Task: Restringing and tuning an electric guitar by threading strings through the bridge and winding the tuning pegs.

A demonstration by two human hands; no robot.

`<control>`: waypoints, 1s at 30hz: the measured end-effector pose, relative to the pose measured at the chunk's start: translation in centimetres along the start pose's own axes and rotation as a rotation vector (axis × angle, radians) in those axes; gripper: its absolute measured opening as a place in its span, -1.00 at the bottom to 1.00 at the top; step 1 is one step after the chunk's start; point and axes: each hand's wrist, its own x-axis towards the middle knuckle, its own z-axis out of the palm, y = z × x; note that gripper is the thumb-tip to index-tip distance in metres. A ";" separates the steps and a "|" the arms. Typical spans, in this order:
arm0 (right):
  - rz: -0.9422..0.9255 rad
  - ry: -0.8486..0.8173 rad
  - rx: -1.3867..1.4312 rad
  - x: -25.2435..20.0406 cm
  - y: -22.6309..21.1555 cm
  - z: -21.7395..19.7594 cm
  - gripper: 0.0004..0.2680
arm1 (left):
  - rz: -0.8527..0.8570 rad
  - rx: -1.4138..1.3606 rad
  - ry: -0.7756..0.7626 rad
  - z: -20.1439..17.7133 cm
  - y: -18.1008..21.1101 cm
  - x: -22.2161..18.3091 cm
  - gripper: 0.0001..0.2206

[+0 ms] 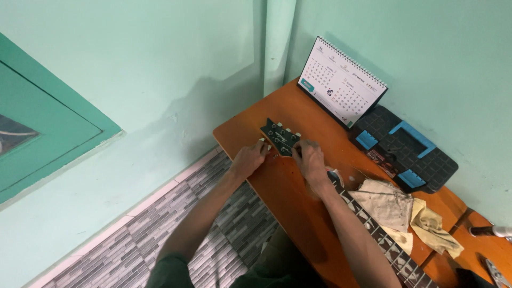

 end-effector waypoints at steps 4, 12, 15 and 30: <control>0.008 -0.004 0.015 -0.2 -0.8 -0.4 -0.93 | 0.169 0.208 -0.060 -2.5 -0.3 -0.2 -0.82; 0.022 -0.019 0.005 0.0 0.0 0.1 -0.91 | -0.886 -1.408 -0.117 6.8 1.1 2.2 -0.74; 0.015 -0.013 0.007 -0.1 -0.2 0.1 -0.90 | -1.074 -1.552 -0.245 9.4 0.4 2.0 -0.70; 0.041 -0.005 0.040 0.3 -0.3 0.0 -0.92 | -1.093 -1.665 -0.059 1.4 1.2 2.8 -0.67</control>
